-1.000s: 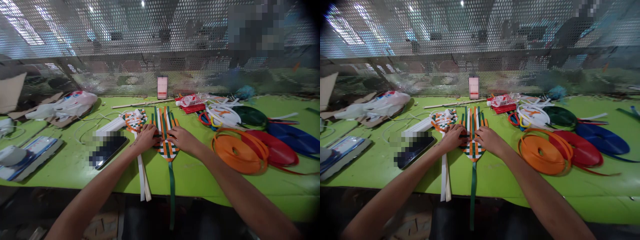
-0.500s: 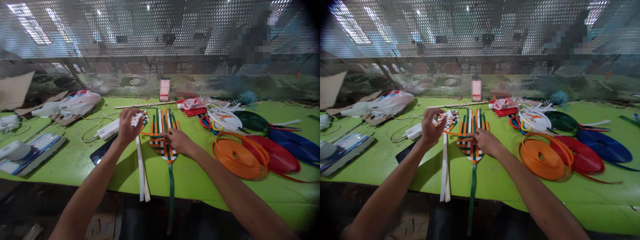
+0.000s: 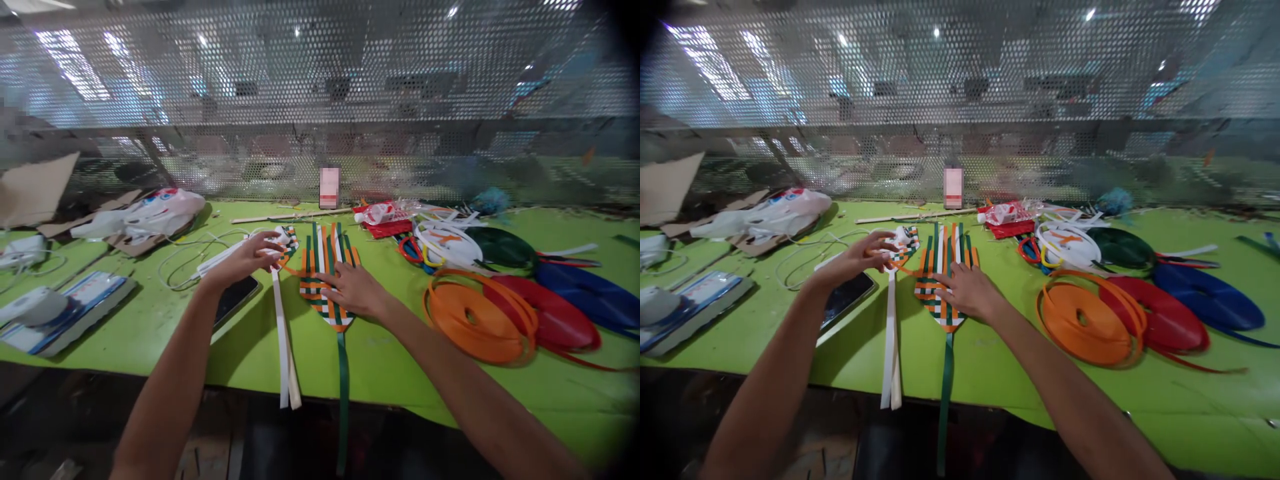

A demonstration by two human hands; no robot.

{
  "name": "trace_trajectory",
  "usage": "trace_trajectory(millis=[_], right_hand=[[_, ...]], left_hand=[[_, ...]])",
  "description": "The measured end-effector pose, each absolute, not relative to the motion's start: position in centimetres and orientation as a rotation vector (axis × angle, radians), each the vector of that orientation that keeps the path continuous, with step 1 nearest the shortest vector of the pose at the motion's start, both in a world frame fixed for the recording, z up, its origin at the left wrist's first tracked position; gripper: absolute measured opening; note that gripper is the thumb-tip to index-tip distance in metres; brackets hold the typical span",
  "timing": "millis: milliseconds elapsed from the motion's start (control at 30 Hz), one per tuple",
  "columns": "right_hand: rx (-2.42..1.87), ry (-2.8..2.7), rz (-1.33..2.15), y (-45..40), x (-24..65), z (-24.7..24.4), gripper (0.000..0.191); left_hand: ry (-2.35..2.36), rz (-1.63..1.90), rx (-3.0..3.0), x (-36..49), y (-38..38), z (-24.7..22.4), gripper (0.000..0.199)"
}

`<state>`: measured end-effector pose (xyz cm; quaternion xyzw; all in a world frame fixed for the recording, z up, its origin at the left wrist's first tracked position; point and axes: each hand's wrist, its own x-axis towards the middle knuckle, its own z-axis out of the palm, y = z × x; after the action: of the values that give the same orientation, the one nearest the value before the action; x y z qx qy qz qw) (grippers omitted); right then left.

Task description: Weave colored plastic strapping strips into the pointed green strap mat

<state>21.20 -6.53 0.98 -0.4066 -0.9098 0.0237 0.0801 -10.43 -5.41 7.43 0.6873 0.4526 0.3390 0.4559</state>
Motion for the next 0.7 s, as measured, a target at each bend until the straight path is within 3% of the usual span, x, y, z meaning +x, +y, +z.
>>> trace_trajectory(millis=[67, 233, 300, 467, 700], right_hand=[[-1.217, -2.706, 0.091, -6.5, 21.2, 0.9, 0.054], [-1.231, -2.696, 0.102, -6.6, 21.2, 0.9, 0.055], [-1.241, -2.706, 0.089, -6.6, 21.3, 0.9, 0.056], [-1.232, -2.727, 0.054, -6.6, 21.4, 0.9, 0.059], [-1.191, -2.705, 0.087, -6.6, 20.9, 1.0, 0.054]], left_hand=[[1.002, 0.930, 1.555, -10.4, -5.4, 7.7, 0.066], [0.978, 1.375, 1.338, -8.9, -2.7, 4.6, 0.031], [1.125, 1.442, 1.399, -8.2, -1.6, 2.7, 0.026], [1.246, 1.042, 2.086, -8.1, -1.2, 0.9, 0.031], [1.134, 0.556, 2.439, -8.1, -1.8, 1.0, 0.067]])
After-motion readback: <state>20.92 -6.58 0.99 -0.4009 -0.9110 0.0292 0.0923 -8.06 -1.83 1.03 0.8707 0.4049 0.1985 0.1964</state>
